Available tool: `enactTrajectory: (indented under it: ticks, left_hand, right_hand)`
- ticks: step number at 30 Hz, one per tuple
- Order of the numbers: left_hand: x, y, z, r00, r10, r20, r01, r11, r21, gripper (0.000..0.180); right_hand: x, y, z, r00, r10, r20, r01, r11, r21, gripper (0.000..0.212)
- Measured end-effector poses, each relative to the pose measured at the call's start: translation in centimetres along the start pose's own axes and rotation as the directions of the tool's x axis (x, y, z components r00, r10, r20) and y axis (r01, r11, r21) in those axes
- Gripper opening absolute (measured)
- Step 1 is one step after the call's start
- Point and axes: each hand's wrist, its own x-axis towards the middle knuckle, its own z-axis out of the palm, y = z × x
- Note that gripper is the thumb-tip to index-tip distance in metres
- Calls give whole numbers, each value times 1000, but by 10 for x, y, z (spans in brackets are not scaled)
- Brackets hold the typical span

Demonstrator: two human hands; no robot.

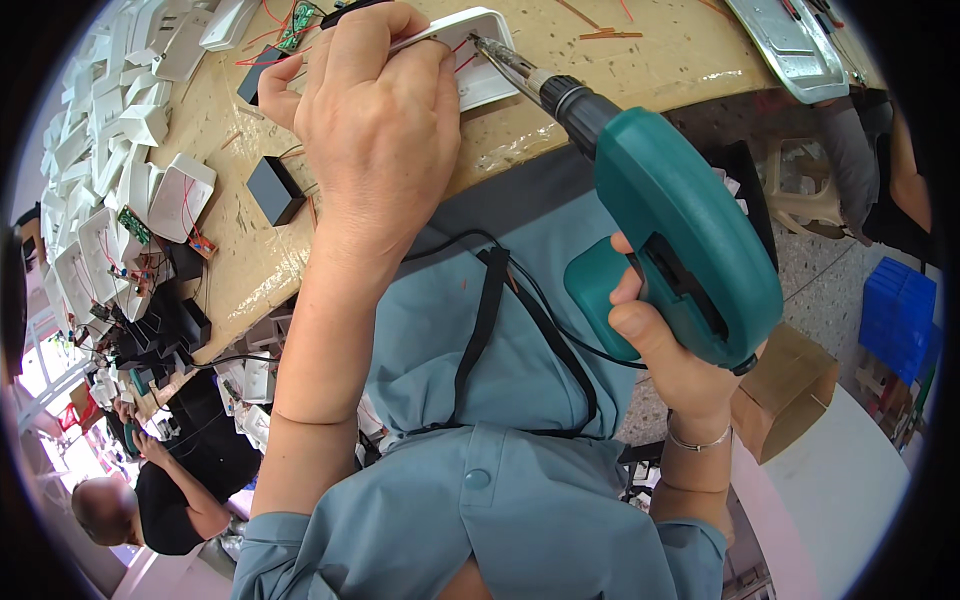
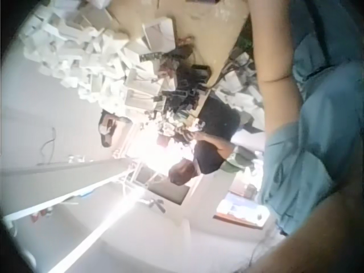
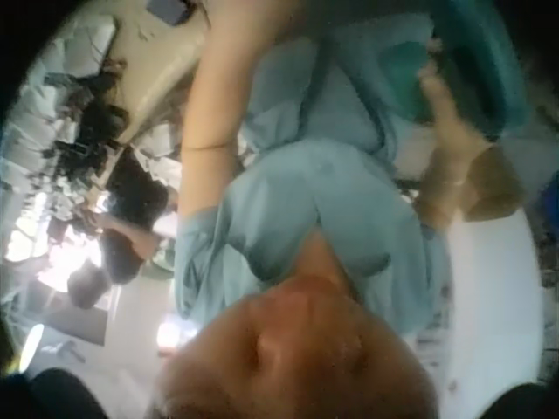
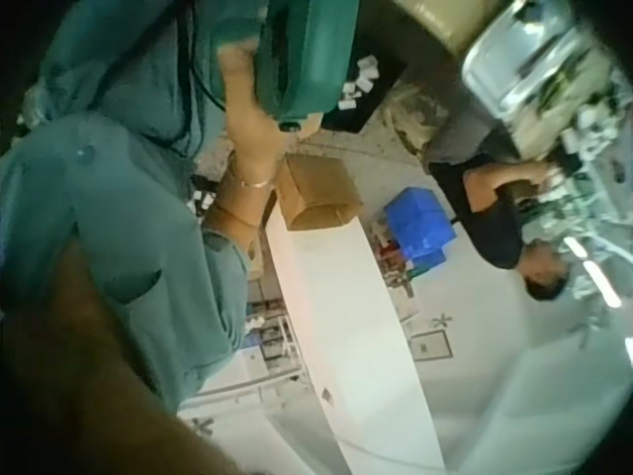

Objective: The recorder is using a soldering iron to connect wires to electronic modules and housing them in plastic cases.

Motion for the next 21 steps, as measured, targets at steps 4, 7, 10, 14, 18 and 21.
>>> enactTrajectory:
  ticks: [4, 7, 10, 14, 18, 21]
  left_hand:
    - [-2, 0, 3, 999, -24, -24, 24, 1000, 6, 7]
    - [-1, 0, 3, 999, -28, -32, 29, 1000, 6, 7]
    - [-2, -1, 3, 1000, -17, -26, 17, 1000, 5, 7]
    - [-1, -1, 2, 1000, -5, -14, 5, 1000, 10, 7]
    - [0, 0, 3, 1000, -13, -22, 13, 1000, 4, 8]
    - [1, 2, 1, 999, -38, -3, 38, 999, 15, 8]
  right_hand:
    - [2, 0, 0, 1000, -26, 8, 26, 1000, -9, 54]
    - [4, 0, -2, 1000, -16, 21, 17, 1000, -19, 53]
    - [4, -1, -3, 999, 3, 35, -2, 1000, -29, 52]
    - [1, 0, -5, 999, 33, 24, -32, 999, -41, 48]
    - [1, 0, -9, 998, 15, 57, -11, 997, -80, 46]
    - [1, -3, -8, 998, 27, 63, -22, 996, -89, 44]
